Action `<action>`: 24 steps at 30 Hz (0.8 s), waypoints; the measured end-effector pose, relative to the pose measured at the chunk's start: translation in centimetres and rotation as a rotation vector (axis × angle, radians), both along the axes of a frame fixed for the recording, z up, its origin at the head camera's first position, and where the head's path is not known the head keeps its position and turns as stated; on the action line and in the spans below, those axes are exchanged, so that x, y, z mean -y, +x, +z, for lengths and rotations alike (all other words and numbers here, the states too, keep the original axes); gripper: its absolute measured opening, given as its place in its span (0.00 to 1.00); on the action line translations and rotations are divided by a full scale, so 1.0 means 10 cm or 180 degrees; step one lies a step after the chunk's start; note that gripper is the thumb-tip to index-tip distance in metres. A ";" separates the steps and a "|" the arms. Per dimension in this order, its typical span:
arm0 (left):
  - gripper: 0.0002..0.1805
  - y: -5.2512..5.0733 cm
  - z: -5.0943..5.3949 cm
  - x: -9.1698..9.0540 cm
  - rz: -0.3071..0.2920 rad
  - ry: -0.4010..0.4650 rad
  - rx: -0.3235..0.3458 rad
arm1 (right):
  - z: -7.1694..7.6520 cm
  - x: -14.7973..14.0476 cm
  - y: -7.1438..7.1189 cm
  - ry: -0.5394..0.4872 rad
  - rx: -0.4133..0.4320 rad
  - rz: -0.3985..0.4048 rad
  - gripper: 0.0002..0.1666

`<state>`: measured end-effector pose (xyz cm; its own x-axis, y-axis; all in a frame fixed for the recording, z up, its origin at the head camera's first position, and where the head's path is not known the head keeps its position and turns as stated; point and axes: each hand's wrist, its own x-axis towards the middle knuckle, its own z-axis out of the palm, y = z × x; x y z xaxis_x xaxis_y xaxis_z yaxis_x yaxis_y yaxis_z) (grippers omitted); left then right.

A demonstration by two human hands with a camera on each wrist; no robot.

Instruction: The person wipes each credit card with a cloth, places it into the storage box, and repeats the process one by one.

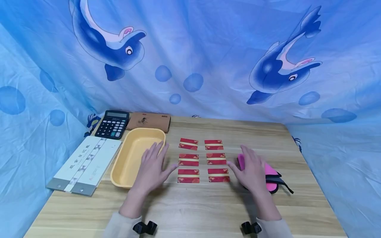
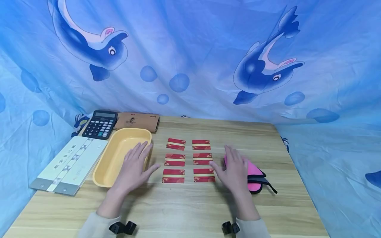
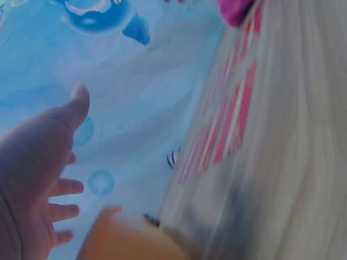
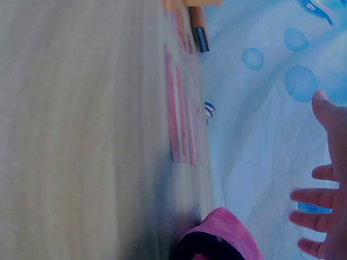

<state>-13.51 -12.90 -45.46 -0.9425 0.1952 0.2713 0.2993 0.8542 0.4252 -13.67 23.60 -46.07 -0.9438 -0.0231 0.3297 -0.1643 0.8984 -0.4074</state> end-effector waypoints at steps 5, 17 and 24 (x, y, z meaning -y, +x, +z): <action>0.37 -0.04 0.04 -0.20 -0.0312 0.0803 -0.0037 | 0.01 -0.09 -0.05 -0.0522 -0.0516 0.0084 0.36; 0.31 -0.42 -0.13 -0.65 -0.0443 0.1150 0.0294 | -0.01 -0.26 -0.04 -0.0568 -0.0330 0.0036 0.33; 0.30 -0.72 -0.34 -0.77 -0.0185 0.1392 0.0476 | -0.09 -0.40 -0.05 -0.0398 -0.0186 0.0142 0.36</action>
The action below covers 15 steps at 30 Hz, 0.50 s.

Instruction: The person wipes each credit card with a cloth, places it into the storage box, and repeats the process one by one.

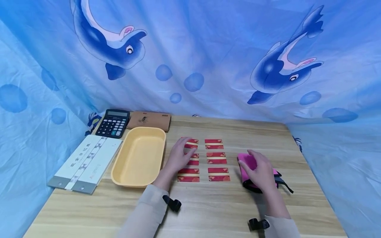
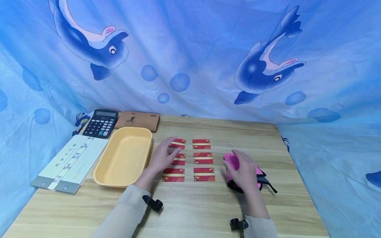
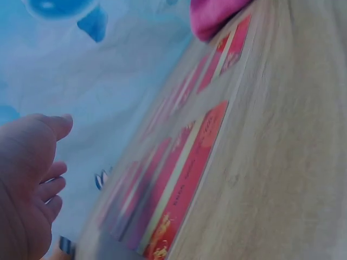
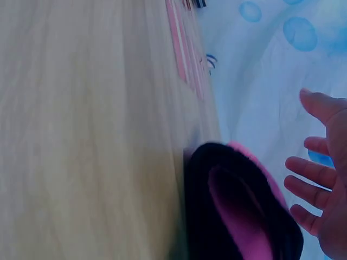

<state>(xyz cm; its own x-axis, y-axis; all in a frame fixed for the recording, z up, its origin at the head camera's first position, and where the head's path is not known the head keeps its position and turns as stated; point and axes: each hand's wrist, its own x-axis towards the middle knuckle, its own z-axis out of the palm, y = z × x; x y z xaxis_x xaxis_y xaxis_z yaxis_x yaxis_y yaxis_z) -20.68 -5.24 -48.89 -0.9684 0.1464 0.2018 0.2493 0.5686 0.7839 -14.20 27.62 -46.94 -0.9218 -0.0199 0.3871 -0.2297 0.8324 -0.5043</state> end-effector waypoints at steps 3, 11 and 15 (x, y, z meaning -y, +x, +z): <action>0.30 -0.10 -0.10 0.00 0.0126 0.0105 0.0082 | -0.05 -0.06 0.00 0.0047 0.0082 0.0028 0.37; 0.29 -0.30 -0.33 0.02 0.0363 -0.0022 0.0102 | -0.14 -0.13 0.01 0.0132 0.0215 0.0047 0.37; 0.33 -0.36 -0.36 0.04 0.0343 0.0012 0.0118 | -0.15 -0.14 0.02 0.0129 0.0292 0.0048 0.36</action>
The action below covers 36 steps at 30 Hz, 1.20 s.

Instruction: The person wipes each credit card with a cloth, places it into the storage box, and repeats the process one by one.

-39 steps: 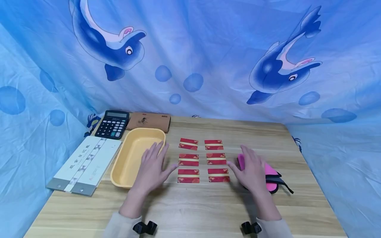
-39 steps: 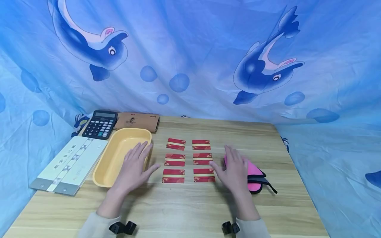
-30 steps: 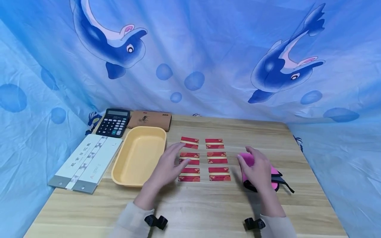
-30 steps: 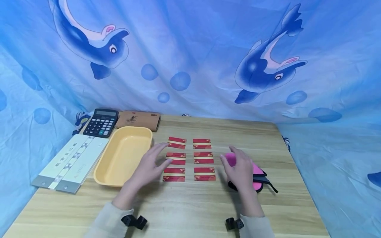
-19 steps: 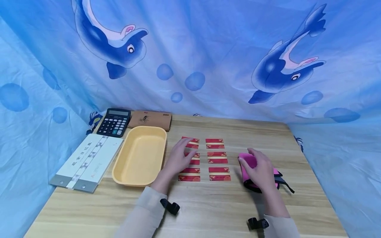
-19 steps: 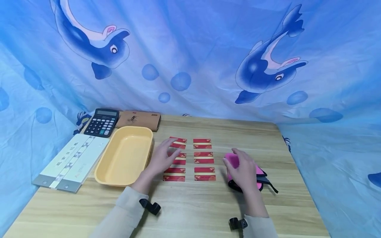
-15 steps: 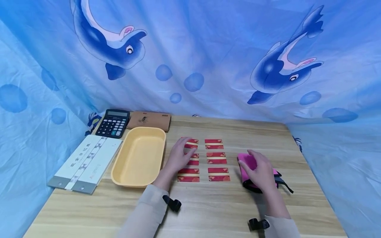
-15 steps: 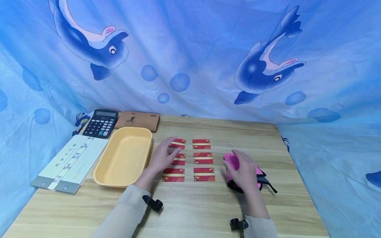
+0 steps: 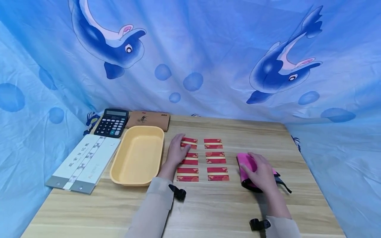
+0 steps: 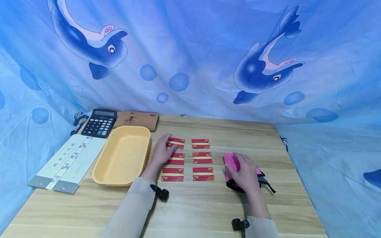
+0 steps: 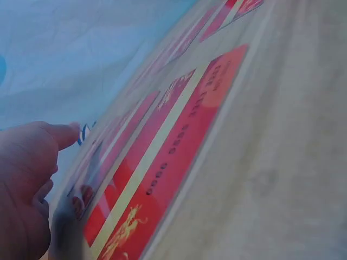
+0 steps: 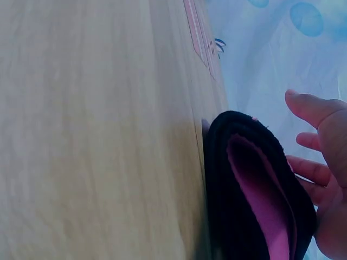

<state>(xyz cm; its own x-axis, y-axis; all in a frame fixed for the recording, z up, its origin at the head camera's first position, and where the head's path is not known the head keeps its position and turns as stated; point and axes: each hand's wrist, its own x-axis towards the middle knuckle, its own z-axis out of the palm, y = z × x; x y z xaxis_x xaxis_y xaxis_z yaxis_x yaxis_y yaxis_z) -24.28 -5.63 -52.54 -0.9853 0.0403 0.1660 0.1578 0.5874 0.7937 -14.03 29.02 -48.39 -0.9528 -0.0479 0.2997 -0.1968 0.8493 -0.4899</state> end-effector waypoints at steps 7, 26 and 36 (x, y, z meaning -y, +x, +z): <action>0.36 -0.05 -0.03 -0.01 -0.0079 -0.0381 0.0199 | -0.01 -0.05 0.01 0.0022 0.0138 0.0036 0.36; 0.28 -0.01 0.05 -0.01 0.0079 -0.0792 0.0201 | -0.07 -0.06 0.00 0.0011 0.0115 0.0104 0.36; 0.30 0.00 0.03 -0.02 -0.0046 0.0196 0.0300 | -0.10 -0.08 0.00 -0.0018 0.0245 0.0058 0.42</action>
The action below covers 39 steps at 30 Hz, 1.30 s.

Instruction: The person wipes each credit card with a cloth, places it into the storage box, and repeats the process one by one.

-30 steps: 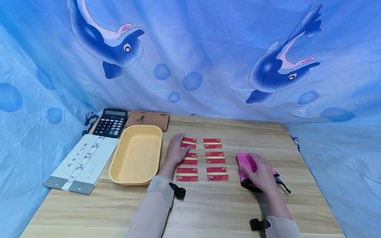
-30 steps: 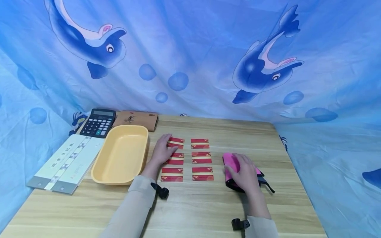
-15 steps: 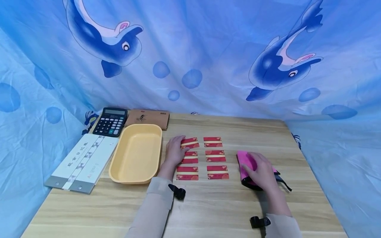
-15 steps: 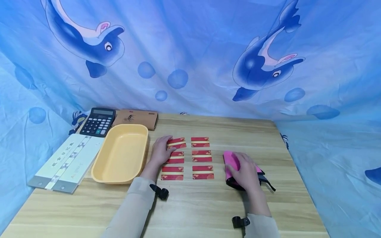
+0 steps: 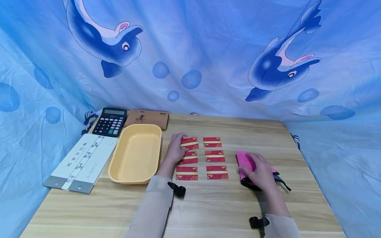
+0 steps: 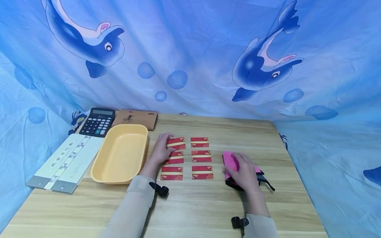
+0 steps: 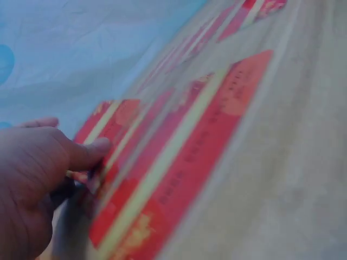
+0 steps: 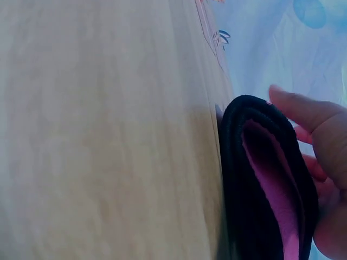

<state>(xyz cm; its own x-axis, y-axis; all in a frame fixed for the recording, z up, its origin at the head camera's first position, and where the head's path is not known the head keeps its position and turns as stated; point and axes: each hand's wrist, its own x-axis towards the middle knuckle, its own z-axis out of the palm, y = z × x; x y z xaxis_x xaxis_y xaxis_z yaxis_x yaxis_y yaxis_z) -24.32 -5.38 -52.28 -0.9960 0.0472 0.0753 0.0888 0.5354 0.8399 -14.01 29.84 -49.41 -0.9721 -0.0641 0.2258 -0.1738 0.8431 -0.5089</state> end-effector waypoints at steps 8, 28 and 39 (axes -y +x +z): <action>0.36 0.00 -0.11 0.05 0.0232 0.0350 -0.0180 | -0.04 -0.02 -0.03 0.0093 0.0087 -0.0094 0.43; 0.19 0.24 0.34 -0.15 0.0215 0.1823 0.0535 | -0.18 0.03 -0.13 0.0497 -0.0091 -0.0543 0.37; 0.21 0.46 0.59 -0.12 -0.0552 0.2268 0.0822 | -0.07 0.17 -0.08 -0.0228 -0.0893 -0.0445 0.31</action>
